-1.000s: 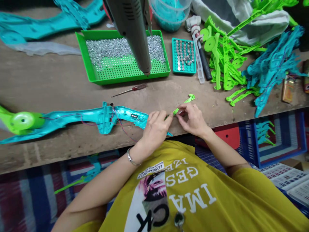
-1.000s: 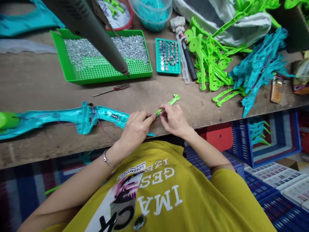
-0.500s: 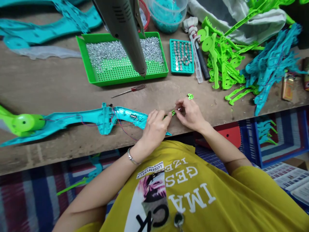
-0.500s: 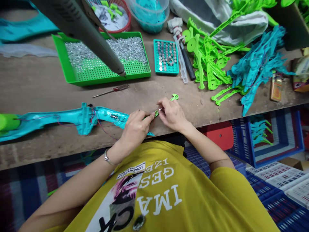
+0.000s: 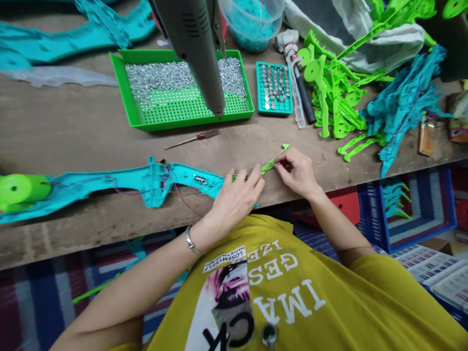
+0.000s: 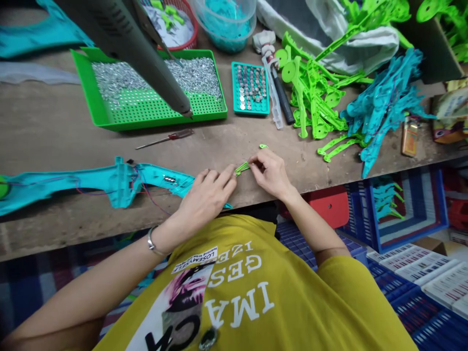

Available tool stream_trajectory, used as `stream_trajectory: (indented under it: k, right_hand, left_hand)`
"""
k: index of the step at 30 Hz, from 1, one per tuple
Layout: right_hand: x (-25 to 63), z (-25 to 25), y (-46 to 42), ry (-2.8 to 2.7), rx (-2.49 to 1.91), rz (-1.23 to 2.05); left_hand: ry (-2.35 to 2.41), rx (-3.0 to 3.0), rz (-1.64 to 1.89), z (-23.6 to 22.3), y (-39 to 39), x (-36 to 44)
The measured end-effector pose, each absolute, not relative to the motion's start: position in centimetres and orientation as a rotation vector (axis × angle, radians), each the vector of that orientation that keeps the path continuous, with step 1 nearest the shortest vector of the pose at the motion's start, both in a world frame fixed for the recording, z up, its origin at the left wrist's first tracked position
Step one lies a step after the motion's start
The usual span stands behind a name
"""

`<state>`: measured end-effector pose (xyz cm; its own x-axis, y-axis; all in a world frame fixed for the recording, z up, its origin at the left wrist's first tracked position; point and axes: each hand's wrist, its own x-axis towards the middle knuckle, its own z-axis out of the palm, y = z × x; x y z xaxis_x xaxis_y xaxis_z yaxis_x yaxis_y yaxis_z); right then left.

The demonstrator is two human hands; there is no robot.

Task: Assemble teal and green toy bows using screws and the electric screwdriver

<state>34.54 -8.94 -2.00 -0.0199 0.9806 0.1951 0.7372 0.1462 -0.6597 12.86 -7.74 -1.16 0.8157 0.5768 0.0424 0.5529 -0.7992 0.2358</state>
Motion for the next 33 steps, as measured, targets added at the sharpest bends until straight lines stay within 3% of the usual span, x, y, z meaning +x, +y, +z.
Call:
stream_trajectory:
  k: [11, 27, 33]
  right_hand:
    - [34.2, -2.0, -9.7, -1.754, -1.625, 0.637]
    - [34.1, -2.0, -9.7, -1.758, -1.600, 0.277]
    - [34.7, -1.6, -9.8, -1.852, -1.613, 0.471]
  left_hand:
    - [0.612, 2.937, -0.042, 0.1, -6.5, 13.4]
    - [0.567, 3.050, -0.171, 1.0, -6.1, 13.3]
    - [0.569, 3.053, -0.187, 1.1, -6.2, 13.4]
